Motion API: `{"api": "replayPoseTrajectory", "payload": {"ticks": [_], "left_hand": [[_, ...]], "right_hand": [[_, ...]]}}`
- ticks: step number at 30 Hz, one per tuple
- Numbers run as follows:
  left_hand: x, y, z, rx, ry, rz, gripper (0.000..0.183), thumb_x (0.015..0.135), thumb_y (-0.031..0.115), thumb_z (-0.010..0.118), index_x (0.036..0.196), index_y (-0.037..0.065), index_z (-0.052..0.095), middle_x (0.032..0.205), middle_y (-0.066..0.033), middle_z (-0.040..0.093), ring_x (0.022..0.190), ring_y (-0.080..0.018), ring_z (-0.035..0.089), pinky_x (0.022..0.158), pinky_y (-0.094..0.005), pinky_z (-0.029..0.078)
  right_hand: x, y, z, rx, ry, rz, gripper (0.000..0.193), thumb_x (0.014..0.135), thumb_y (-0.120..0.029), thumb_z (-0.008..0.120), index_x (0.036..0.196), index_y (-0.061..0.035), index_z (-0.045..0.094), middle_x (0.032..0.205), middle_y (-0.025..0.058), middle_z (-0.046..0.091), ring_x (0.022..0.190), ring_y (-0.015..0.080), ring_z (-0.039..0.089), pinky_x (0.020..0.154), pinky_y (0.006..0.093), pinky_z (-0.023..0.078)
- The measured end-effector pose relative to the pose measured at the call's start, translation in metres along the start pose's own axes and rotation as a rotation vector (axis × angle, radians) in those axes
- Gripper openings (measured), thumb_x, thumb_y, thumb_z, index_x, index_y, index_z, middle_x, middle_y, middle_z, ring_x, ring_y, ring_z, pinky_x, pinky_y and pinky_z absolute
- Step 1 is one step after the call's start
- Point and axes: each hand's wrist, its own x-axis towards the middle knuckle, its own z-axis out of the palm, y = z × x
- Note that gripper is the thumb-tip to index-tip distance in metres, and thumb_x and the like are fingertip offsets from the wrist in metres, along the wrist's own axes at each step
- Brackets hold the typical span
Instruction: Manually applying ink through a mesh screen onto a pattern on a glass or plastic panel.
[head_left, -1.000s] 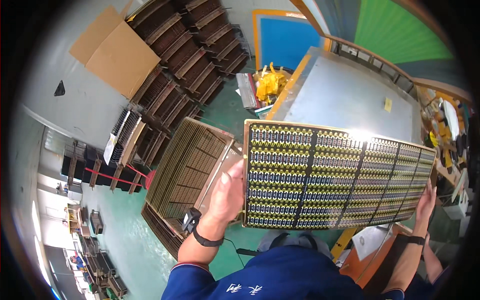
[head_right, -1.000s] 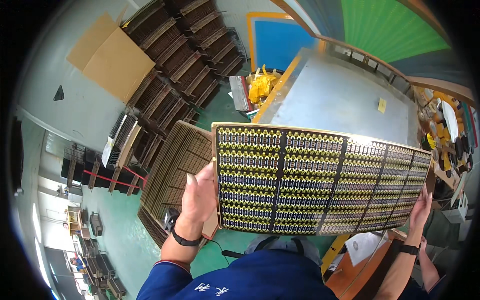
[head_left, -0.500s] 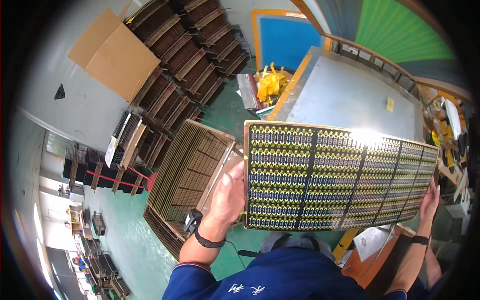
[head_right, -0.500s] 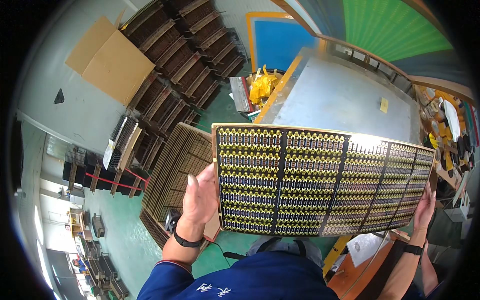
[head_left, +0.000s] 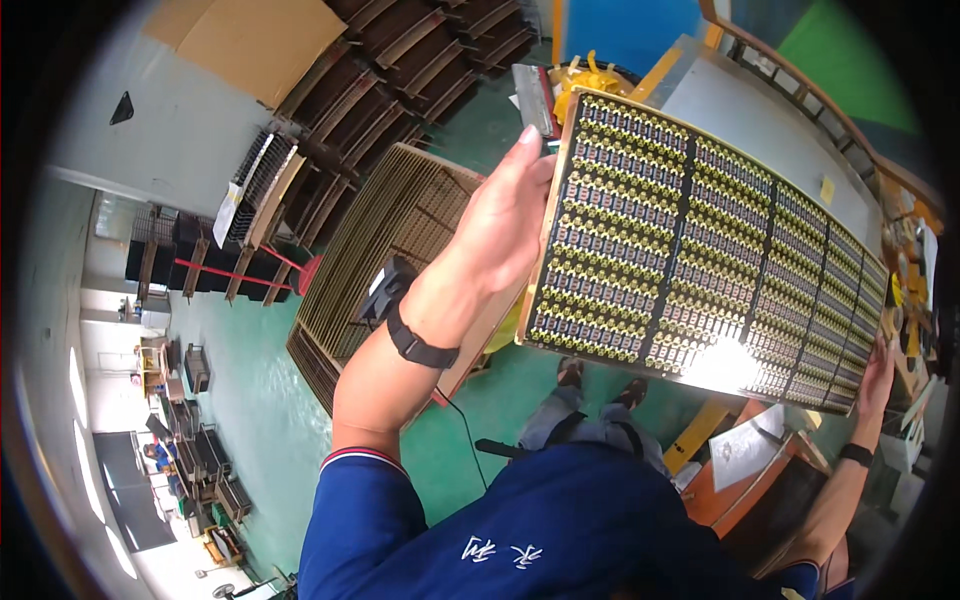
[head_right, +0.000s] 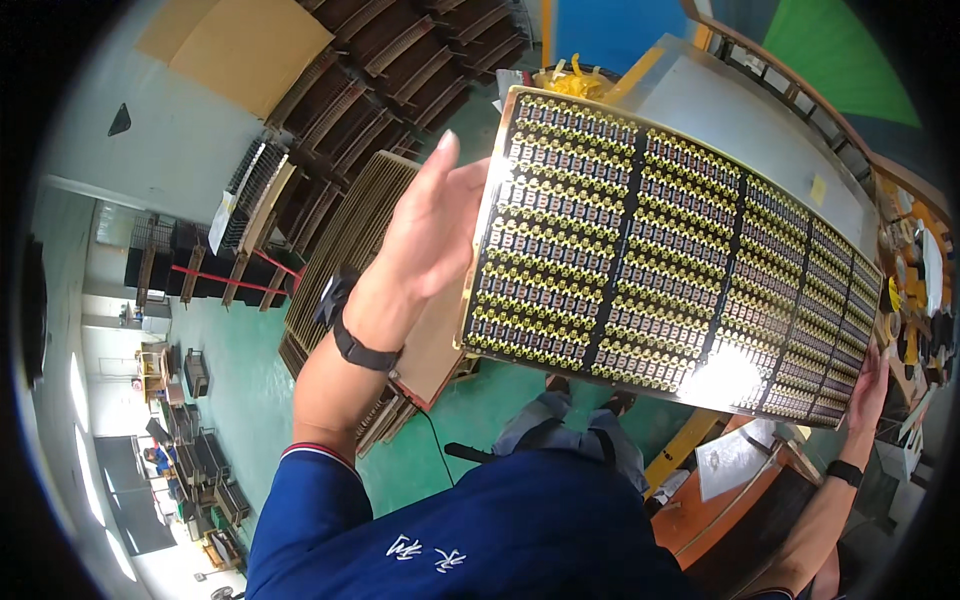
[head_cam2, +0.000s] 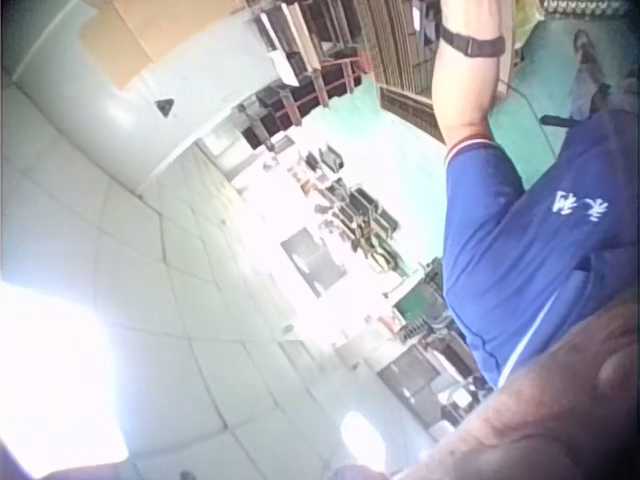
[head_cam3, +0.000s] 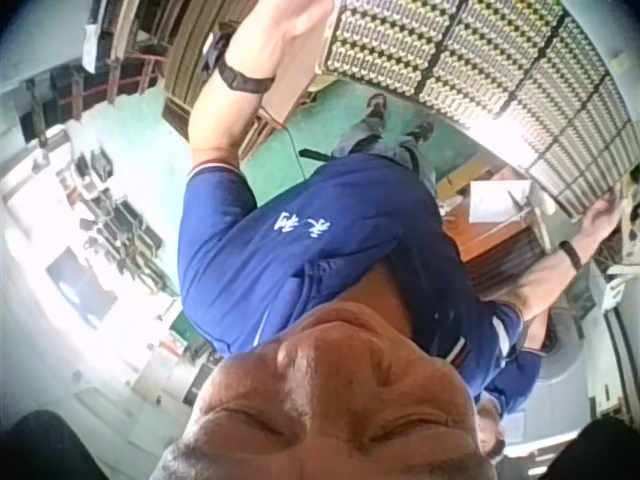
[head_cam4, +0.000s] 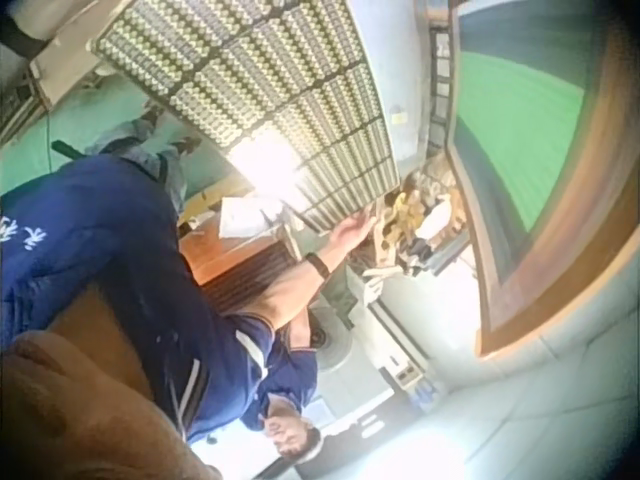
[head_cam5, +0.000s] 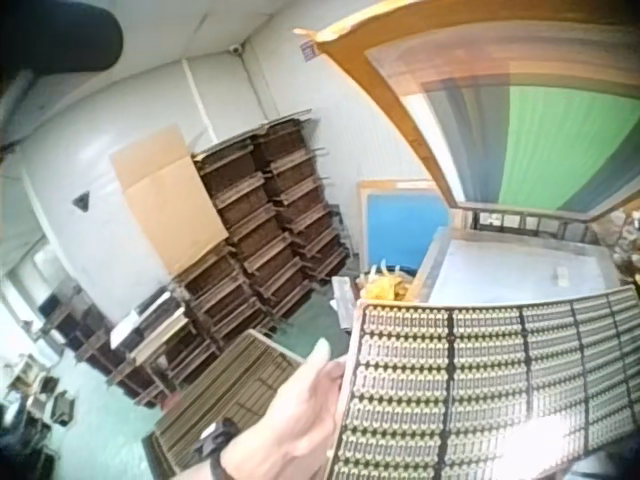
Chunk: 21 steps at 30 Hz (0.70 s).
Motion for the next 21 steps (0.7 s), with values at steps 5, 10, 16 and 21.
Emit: {"api": "replayPoseTrajectory", "payload": {"ticks": [5, 10, 16, 21], "left_hand": [[-0.010, 0.004, -0.002, 0.038, 0.003, 0.018, 0.083, 0.096, 0.061, 0.041, 0.134, -0.013, 0.041, 0.128, -0.0224, 0.056, 0.116, -0.0278, 0.058, 0.102, -0.0416, 0.045], [-0.022, 0.011, -0.010, 0.039, -0.006, 0.026, 0.082, 0.096, 0.060, 0.042, 0.133, -0.012, 0.042, 0.127, -0.0220, 0.057, 0.116, -0.0268, 0.058, 0.101, -0.0402, 0.046], [-0.038, 0.016, -0.029, -0.036, 0.037, 0.027, 0.080, 0.096, 0.058, 0.044, 0.132, -0.013, 0.042, 0.126, -0.0232, 0.057, 0.116, -0.0283, 0.058, 0.102, -0.0410, 0.046], [-0.067, 0.023, -0.053, -0.066, 0.116, 0.057, 0.080, 0.096, 0.056, 0.046, 0.132, -0.014, 0.041, 0.128, -0.0244, 0.055, 0.116, -0.0293, 0.057, 0.103, -0.0418, 0.045]], "right_hand": [[-0.002, 0.005, 0.005, 0.006, 0.020, 0.045, 0.057, 0.102, -0.037, 0.047, 0.144, 0.0001, 0.035, 0.148, 0.0116, 0.040, 0.138, 0.0208, 0.034, 0.116, 0.0334, 0.026], [-0.008, 0.009, 0.035, -0.031, 0.094, 0.039, 0.058, 0.102, -0.036, 0.046, 0.144, 0.0006, 0.034, 0.149, 0.0133, 0.036, 0.140, 0.0218, 0.031, 0.117, 0.0334, 0.023], [0.004, 0.012, 0.044, -0.062, 0.043, 0.025, 0.056, 0.102, -0.035, 0.044, 0.144, 0.0009, 0.034, 0.149, 0.0152, 0.036, 0.142, 0.0231, 0.028, 0.119, 0.0335, 0.021], [0.036, 0.019, 0.074, -0.037, -0.107, 0.119, 0.059, 0.101, -0.038, 0.048, 0.145, -0.0004, 0.035, 0.148, 0.0141, 0.037, 0.135, 0.0214, 0.037, 0.115, 0.0339, 0.028]]}}
